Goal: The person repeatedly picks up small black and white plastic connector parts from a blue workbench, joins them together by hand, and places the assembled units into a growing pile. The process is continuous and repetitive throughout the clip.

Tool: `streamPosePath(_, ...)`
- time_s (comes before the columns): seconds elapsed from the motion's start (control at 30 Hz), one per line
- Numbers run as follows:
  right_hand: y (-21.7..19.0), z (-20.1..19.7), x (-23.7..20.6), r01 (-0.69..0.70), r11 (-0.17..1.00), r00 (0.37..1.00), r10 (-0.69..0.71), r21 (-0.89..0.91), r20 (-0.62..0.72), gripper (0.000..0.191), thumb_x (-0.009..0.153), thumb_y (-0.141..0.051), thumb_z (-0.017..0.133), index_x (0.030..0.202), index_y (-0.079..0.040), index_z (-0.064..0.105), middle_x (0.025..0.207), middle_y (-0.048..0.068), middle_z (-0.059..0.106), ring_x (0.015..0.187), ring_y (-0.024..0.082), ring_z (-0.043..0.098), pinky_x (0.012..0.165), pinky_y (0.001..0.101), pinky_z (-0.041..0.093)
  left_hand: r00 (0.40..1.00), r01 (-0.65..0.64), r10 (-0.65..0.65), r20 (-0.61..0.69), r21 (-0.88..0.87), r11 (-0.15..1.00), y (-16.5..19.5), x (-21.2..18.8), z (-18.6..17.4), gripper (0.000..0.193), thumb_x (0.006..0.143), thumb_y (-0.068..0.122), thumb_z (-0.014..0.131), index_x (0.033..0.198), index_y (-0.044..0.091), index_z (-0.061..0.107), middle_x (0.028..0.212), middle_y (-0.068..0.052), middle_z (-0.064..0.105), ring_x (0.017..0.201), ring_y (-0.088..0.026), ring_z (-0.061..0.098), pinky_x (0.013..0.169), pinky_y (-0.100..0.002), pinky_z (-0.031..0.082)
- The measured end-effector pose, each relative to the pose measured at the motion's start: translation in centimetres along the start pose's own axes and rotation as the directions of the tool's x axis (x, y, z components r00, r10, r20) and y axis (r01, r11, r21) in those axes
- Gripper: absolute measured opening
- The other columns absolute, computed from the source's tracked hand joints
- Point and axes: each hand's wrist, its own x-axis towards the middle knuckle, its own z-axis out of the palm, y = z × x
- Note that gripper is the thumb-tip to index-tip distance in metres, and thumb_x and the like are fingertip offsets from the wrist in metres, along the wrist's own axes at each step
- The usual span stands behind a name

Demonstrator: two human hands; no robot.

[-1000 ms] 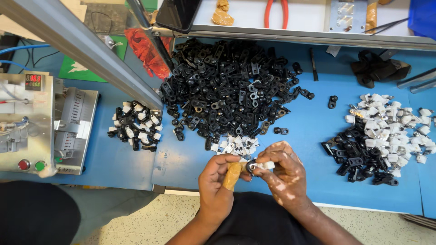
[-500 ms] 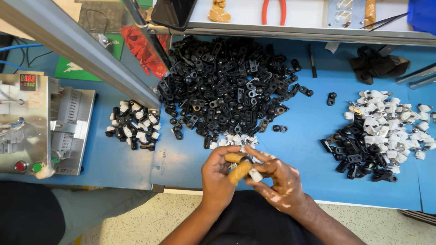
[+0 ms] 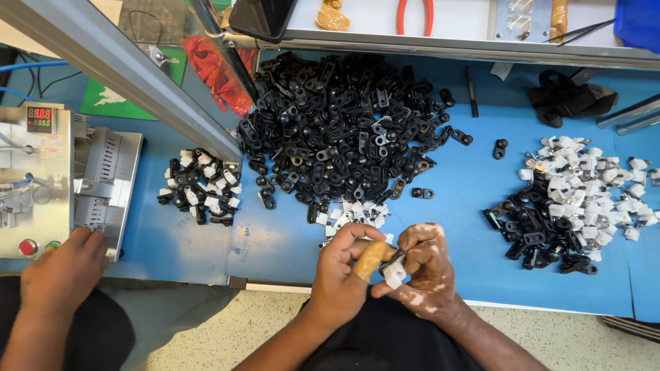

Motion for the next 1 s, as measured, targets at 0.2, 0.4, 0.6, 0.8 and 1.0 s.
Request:
streamPosePath(0.2,0.7,-0.4,-0.3,-0.005,0.996,1.0,0.004,0.086,0.017,0.045,0.052,-0.02,0.075,0.074,-0.01,0.037,0.094,0.006,0.035,0.087,0.016,0.04,0.072,0.0273,0.038,0.983,0.181,-0.164,0.08,-0.298,0.937,-0.1,0.7,-0.3,0.022,0.078,0.004,0.051,0.099,-0.001,0.046,0.077,-0.009,0.059,0.071,-0.011,0.056,0.069,-0.022,0.044)
streamPosePath(0.4,1.6,0.2,-0.4,-0.079,0.994,0.997,0.078,0.075,0.024,0.045,0.051,-0.022,0.076,0.071,-0.011,0.037,0.092,0.005,0.036,0.081,0.013,0.043,0.066,0.0239,0.041,0.976,0.216,-0.198,0.088,-0.31,0.926,-0.4,0.5,-0.9,0.03,0.073,0.007,0.06,0.098,-0.001,0.044,0.075,-0.008,0.058,0.061,-0.01,0.053,0.056,-0.022,0.042)
streamPosePath(0.6,1.7,0.2,0.2,-0.137,0.988,0.99,0.134,0.07,0.042,0.044,0.057,-0.024,0.075,0.073,-0.01,0.036,0.093,0.008,0.037,0.085,0.017,0.04,0.069,0.0256,0.039,0.949,0.303,-0.308,0.059,-0.425,0.853,-1.4,0.5,-1.7,0.034,0.075,0.027,0.05,0.095,0.0,0.048,0.075,-0.007,0.059,0.06,-0.011,0.055,0.054,-0.021,0.045)
streamPosePath(0.8,3.4,-0.5,1.7,-0.151,0.927,0.902,0.271,-0.344,0.335,0.043,0.057,-0.028,0.066,0.086,-0.003,0.046,0.1,0.013,0.047,0.088,0.023,0.046,0.059,0.029,0.045,0.929,0.139,-0.105,-0.356,0.071,0.988,-3.0,1.1,-5.8,0.021,0.067,0.004,0.059,0.087,0.003,0.054,0.079,-0.007,0.057,0.065,-0.013,0.054,0.057,-0.024,0.046)
streamPosePath(1.0,5.8,-2.4,1.4,-0.539,0.44,0.632,0.775,-0.718,0.001,0.025,0.07,-0.019,0.054,0.094,-0.01,0.049,0.094,0.006,0.051,0.089,0.02,0.052,0.076,0.032,0.046,0.537,-0.198,0.012,-0.843,-0.112,0.974,-0.3,1.4,-13.9,0.019,0.074,0.01,0.051,0.091,0.002,0.049,0.09,-0.011,0.054,0.076,-0.017,0.059,0.068,-0.024,0.051)
